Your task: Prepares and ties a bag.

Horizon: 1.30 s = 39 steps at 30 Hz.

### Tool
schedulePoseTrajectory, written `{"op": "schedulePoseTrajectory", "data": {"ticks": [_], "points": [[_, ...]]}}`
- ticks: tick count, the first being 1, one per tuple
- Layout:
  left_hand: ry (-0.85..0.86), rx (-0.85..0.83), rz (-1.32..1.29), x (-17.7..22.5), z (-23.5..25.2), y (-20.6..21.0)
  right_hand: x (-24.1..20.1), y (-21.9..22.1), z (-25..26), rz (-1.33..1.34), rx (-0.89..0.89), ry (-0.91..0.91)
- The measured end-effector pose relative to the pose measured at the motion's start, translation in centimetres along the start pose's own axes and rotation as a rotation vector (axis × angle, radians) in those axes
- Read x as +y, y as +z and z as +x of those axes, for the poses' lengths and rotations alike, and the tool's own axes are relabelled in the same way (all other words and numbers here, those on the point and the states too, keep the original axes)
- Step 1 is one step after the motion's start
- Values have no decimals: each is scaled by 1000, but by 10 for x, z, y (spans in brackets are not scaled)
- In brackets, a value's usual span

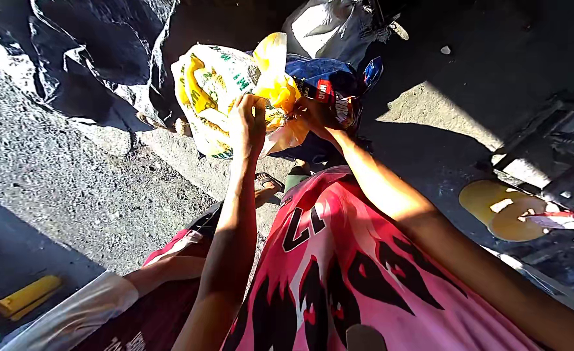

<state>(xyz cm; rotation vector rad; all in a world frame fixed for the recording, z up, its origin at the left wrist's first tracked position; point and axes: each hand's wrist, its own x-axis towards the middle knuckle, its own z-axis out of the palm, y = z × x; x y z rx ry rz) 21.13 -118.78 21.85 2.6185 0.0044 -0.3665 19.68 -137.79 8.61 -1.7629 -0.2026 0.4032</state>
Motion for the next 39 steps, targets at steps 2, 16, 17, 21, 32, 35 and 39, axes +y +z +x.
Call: {"op": "schedulePoseTrajectory", "data": {"ticks": [2,16,17,21,32,35,39], "points": [[-50,-189,141,10,1,6,2,2,-1,-17,21,1],[-179,-297,14,3,9,35,-1,2,-3,-9,57,14],[-172,-286,17,3,6,36,-1,1,-3,-3,54,15],[-153,-282,-137,-6,-4,34,5,0,-3,-34,41,-46],[-222,-227,-716,-16,-39,43,-19,10,-1,-232,89,133],[-270,-229,-770,-20,-43,41,-15,14,-1,-234,145,82],[-320,-200,-813,-17,-47,39,-14,5,-11,-77,94,-19]]}}
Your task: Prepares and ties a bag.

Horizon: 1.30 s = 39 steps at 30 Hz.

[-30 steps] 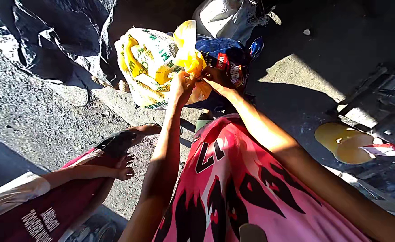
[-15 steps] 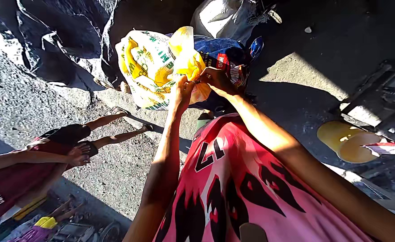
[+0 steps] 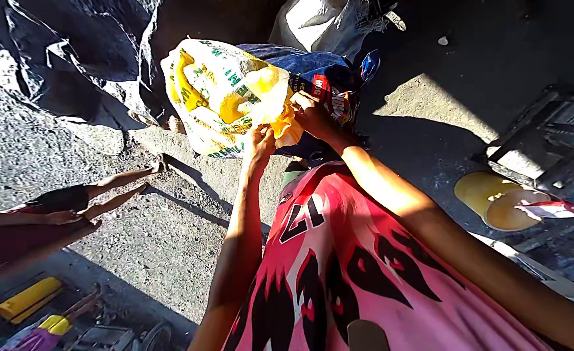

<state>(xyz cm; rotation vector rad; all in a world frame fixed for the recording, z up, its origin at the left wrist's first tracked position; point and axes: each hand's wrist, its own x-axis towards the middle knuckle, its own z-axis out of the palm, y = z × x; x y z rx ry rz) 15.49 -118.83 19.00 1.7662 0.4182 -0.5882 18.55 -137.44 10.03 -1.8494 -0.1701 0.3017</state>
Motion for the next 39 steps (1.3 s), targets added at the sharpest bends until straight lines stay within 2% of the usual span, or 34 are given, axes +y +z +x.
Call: {"op": "schedulePoseTrajectory", "data": {"ticks": [3,4,6,8,11,16,18,22,23,25,27,29,32,34,36,37,39], "points": [[58,-15,53,2,10,-2,-18,-19,-9,-16,-188,-51],[81,-31,101,3,15,-2,-25,-19,-4,-76,-190,-54],[98,-103,261,1,16,-2,-34,-13,8,-132,-80,-55],[120,-149,422,9,22,-8,-40,-15,38,-146,-6,70],[105,-222,444,14,11,-28,-26,2,57,-60,-2,321],[116,-239,239,2,-32,-50,-3,11,60,42,20,455],[110,-218,90,-5,-44,-60,-8,12,65,26,24,431],[195,-299,-310,-4,-47,-54,-19,10,60,45,-28,451],[203,-233,-394,-3,-42,-54,-19,9,60,48,-12,448],[173,105,-507,-1,-27,-59,-13,9,56,46,54,430],[181,429,-339,8,-11,-75,-10,6,51,58,84,441],[306,517,-46,34,-12,-76,-8,3,50,47,94,446],[549,331,402,69,-24,-42,-11,1,50,46,70,448],[486,129,687,75,-12,-15,-12,4,52,40,68,443],[330,-74,930,64,19,0,-7,6,55,20,82,416],[256,-133,998,54,30,5,-5,7,52,15,89,401],[241,-123,1062,42,40,7,-2,7,49,7,94,370]]}}
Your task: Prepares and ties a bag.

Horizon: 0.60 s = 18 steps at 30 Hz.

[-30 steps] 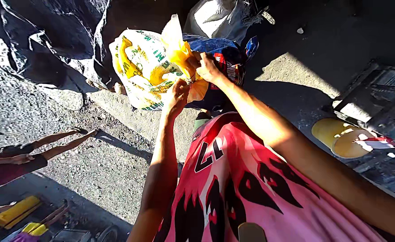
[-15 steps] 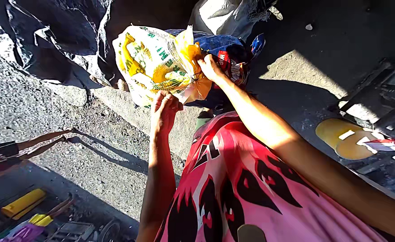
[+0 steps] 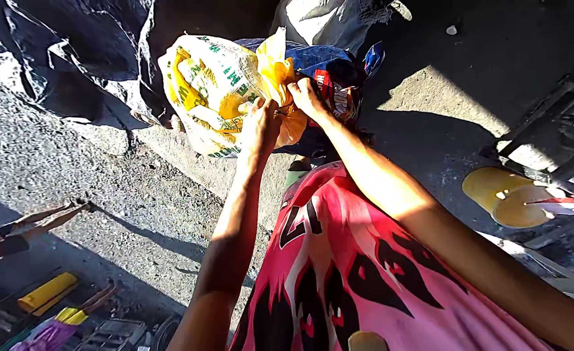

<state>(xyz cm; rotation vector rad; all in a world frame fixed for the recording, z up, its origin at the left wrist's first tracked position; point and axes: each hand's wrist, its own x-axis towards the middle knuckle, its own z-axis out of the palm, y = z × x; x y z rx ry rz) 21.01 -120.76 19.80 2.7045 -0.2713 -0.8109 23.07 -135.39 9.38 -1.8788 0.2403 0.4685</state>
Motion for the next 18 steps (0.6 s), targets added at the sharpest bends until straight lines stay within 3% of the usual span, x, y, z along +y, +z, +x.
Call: {"op": "schedulePoseTrajectory", "data": {"ticks": [7,13,18], "points": [[70,-1,-9,-14,4,1,16,5,7,24,14,-49],[-102,45,-268,-22,-4,-7,13,4,4,72,14,-61],[57,-13,8,-14,1,-1,8,4,3,41,35,-54]]}}
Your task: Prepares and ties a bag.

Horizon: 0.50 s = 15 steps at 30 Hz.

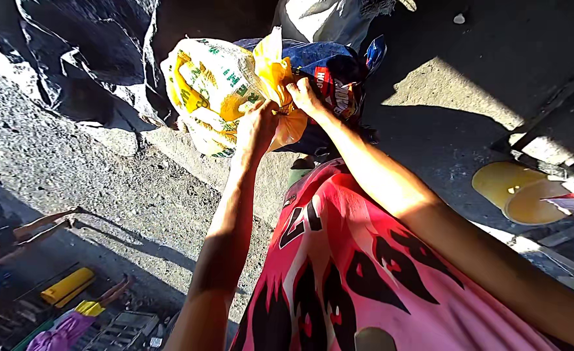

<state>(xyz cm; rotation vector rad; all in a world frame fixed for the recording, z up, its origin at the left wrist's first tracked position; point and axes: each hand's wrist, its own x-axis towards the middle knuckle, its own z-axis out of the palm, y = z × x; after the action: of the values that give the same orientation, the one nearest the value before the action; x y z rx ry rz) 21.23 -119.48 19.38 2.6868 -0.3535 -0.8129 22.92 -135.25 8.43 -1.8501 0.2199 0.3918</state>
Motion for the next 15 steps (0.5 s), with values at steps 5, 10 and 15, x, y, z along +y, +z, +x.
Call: {"op": "schedulePoseTrajectory", "data": {"ticks": [5,10,15], "points": [[-23,-6,178,5,5,7,12,3,2,-52,-22,-26],[-2,-21,182,4,1,-1,0,-3,-6,92,15,-97],[9,-130,-48,-6,6,-9,-4,0,-4,50,-1,-69]]}}
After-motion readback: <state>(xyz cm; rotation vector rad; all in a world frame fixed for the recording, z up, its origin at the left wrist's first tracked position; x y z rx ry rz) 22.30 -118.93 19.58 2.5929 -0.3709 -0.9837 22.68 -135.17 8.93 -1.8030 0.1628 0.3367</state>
